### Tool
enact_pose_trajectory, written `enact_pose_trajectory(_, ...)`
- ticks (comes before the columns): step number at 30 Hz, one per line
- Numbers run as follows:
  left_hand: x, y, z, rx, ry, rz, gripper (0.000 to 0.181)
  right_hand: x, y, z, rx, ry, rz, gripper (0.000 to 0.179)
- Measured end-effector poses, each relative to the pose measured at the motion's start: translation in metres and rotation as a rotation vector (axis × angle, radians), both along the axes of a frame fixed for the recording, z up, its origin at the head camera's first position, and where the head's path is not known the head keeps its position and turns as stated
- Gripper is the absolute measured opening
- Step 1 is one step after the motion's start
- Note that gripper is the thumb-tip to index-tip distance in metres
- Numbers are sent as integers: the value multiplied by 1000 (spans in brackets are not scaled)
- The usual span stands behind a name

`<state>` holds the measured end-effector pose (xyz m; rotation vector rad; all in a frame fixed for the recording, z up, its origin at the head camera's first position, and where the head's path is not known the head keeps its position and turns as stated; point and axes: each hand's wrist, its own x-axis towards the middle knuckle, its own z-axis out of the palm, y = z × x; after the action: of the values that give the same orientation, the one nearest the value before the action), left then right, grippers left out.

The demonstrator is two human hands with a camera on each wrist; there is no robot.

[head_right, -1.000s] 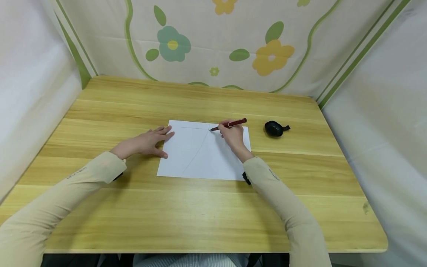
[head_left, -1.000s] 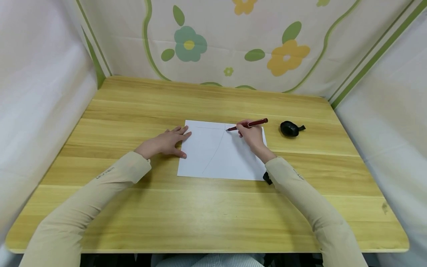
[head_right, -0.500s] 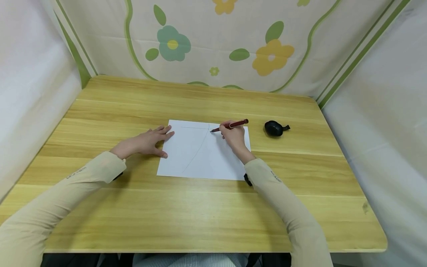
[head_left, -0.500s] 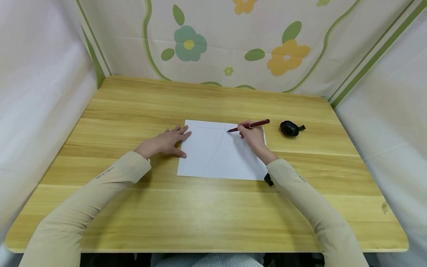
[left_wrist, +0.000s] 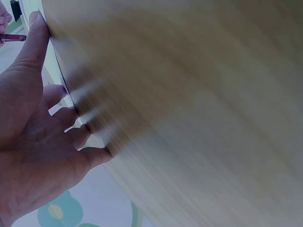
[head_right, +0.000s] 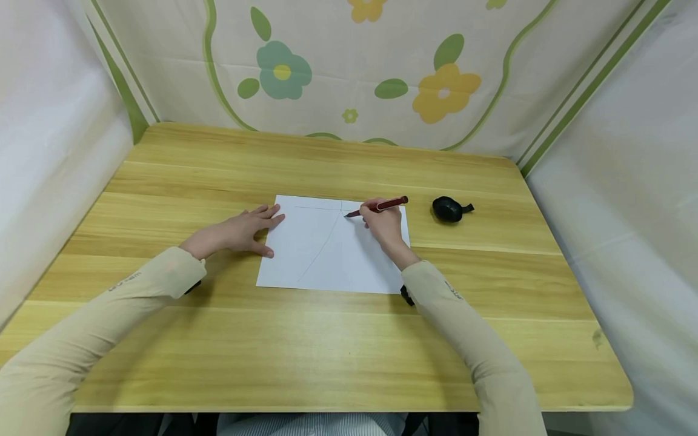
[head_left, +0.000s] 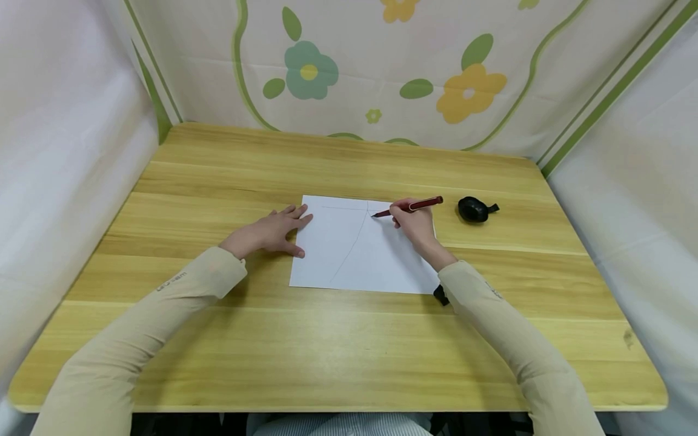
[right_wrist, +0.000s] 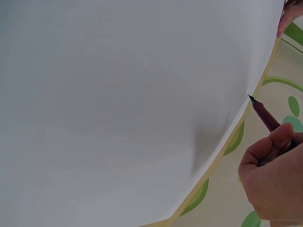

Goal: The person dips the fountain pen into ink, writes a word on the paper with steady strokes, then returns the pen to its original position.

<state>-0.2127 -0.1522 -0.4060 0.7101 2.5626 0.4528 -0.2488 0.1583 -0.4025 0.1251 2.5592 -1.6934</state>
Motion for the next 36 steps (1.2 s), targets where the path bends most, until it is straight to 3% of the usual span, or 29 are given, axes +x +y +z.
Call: enact_pose_trajectory(36,1,0,1,1,-2,11,90,7,8,1,-25,-11,-12,18)
